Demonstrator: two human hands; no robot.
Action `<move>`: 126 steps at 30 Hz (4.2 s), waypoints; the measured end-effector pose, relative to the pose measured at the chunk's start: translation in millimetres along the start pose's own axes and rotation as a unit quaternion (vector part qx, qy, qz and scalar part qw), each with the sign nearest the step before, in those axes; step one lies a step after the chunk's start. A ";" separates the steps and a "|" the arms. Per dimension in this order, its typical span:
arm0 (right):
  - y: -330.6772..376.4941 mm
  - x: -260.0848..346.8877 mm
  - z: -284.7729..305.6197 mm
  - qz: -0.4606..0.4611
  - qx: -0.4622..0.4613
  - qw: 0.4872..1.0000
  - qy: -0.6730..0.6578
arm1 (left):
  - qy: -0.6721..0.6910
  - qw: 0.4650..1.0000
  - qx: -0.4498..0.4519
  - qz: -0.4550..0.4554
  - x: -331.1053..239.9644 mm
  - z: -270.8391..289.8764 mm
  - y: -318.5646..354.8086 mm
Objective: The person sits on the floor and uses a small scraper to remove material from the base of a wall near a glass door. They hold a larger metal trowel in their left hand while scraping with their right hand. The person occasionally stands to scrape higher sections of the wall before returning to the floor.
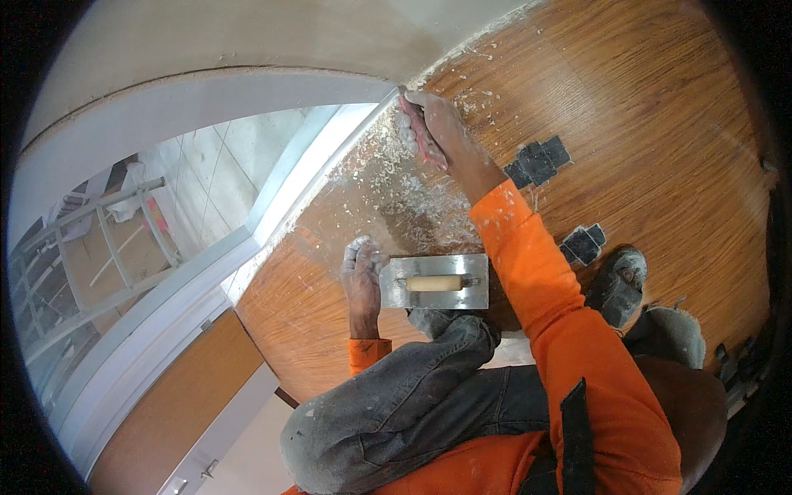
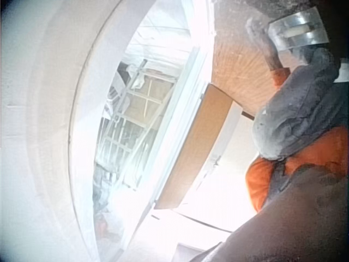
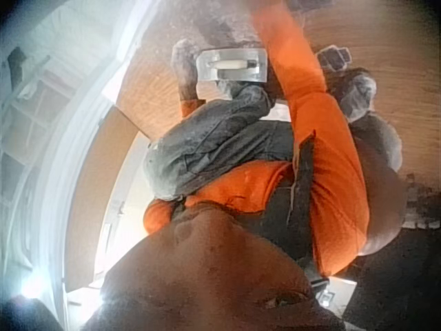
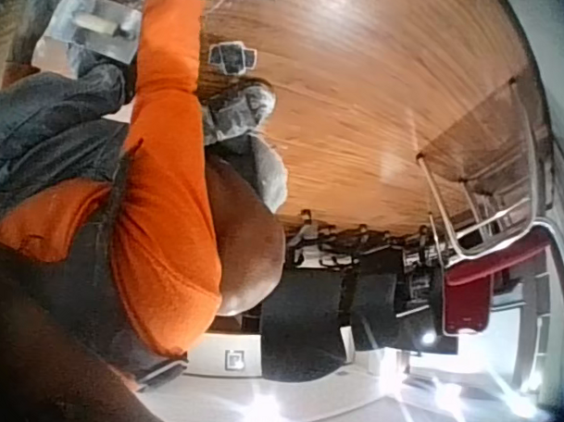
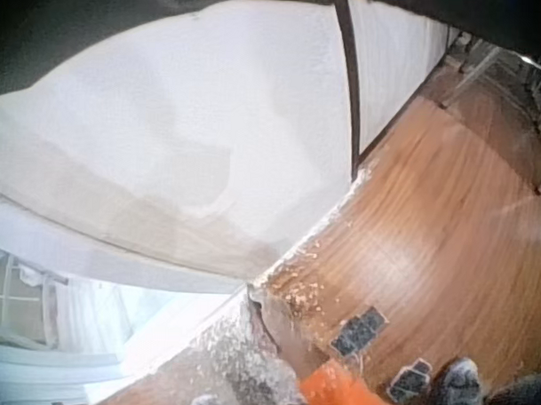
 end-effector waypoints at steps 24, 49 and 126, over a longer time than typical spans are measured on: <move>20.6 21.4 -5.3 0.160 0.018 0.736 0.657 | -0.009 1.000 0.010 0.011 -7.1 -25.3 -4.4; 16.0 21.3 46.8 0.199 -0.123 0.964 0.126 | -0.010 1.000 0.008 0.028 6.9 -8.5 -8.5; 51.2 38.4 -29.6 0.243 -0.090 0.838 0.480 | -0.056 0.998 -0.008 0.008 12.6 10.7 -6.0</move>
Point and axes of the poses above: each hand's wrist, its own y-axis away from the middle knuckle, its own z-axis out of the back of the hand, x = y × z, the point moved 10 cm from there along -y, towards the middle knuckle, and after that the axes turned 9 degrees about -y, right-handed, at the moved point
